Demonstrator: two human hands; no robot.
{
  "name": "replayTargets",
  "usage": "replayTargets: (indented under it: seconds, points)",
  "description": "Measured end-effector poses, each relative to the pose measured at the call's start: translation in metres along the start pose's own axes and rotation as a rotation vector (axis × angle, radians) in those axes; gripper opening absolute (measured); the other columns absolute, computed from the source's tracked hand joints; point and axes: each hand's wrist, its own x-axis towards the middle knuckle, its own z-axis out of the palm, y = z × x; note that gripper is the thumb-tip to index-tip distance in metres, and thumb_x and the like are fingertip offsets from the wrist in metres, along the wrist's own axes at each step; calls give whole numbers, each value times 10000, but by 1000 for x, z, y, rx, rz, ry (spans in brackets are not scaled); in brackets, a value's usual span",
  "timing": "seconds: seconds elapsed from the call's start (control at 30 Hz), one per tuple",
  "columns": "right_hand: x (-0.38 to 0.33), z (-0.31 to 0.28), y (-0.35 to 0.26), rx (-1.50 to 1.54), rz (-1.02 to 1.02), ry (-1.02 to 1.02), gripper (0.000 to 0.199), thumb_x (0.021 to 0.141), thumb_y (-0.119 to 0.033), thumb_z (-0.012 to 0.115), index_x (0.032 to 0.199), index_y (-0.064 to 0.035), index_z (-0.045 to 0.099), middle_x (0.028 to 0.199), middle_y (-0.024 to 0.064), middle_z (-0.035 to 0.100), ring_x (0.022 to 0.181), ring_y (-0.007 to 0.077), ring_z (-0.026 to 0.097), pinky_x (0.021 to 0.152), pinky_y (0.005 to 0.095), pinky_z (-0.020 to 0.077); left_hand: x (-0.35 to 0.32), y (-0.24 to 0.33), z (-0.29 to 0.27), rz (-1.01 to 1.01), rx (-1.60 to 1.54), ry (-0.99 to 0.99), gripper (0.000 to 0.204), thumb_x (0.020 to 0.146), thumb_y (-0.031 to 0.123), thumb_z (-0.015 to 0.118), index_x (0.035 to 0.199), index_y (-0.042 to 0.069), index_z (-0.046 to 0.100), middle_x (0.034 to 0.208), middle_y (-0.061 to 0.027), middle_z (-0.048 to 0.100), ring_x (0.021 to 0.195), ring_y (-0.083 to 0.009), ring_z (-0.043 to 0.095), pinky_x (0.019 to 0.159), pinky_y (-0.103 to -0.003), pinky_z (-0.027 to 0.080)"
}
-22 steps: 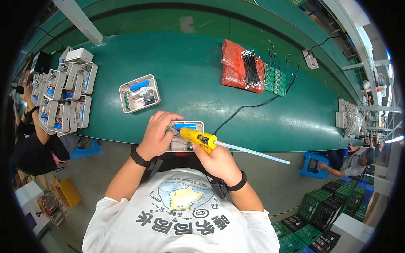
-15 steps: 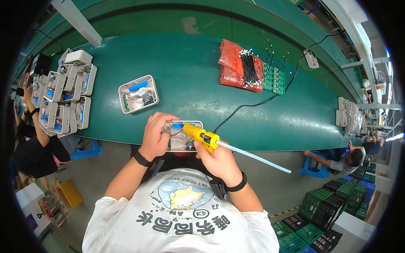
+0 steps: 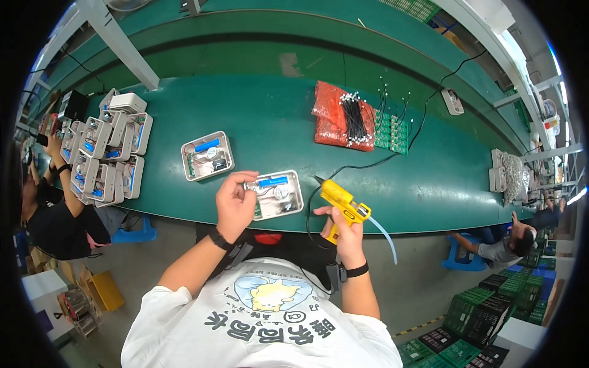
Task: The person picks up a battery and places it into a plastic housing, then applies adhesive using a glue gun. They repeat this process for several housings, pausing once to insert a new glue stick into the glue gun.
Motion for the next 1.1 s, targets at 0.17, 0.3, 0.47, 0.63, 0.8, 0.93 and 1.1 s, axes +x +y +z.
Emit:
replayTargets:
  seconds: [0.17,0.3,0.47,0.63,0.8,0.93,1.1]
  points:
    - [4,-22,23,101,-72,81,238,1161,-237,578,1144,-5,628,1157,279,762,589,190,611,585,352,557,46,-1,20,140,172,87,376,917,-53,721,1284,30,716,1457,-196,693,1021,-204,747,788,-283,589]
    - [4,-23,25,159,-106,81,229,1163,-228,568,1141,-4,614,1171,286,751,582,193,593,603,380,563,68,21,14,316,377,165,632,931,6,765,1537,70,597,1660,-237,510,1419,-340,624,1097,-395,554]
    - [6,-27,29,161,-128,50,219,1163,-220,559,1151,-8,613,1172,292,749,588,188,595,606,379,565,65,46,-46,346,801,-1,918,857,131,880,1671,101,457,1745,-242,380,1616,-415,400,1279,-478,411]
    - [7,-29,29,201,-131,21,221,1153,-210,583,1170,6,632,1189,303,752,608,190,624,615,376,582,72,22,-116,123,933,-111,1021,721,220,999,1610,87,516,1646,-227,488,1528,-427,490,1236,-497,462]
    - [6,-30,28,203,-143,47,217,1147,-201,594,1175,10,636,1198,306,753,622,190,639,620,372,591,53,25,-104,224,649,-388,978,647,239,1043,1514,80,618,1570,-209,547,1437,-421,566,1179,-492,516]
    - [8,-25,27,145,-122,61,220,1154,-228,565,1152,-13,609,1180,299,743,597,188,603,602,368,570,21,39,-73,252,475,-541,702,752,190,978,1391,63,714,1503,-202,615,1380,-406,621,1147,-484,540]
    - [7,-26,26,198,-123,40,214,1147,-211,598,1164,0,635,1209,300,750,627,186,635,631,379,596,35,24,-66,188,456,-535,446,862,156,887,1279,44,778,1336,-158,730,1305,-374,677,1102,-478,568]
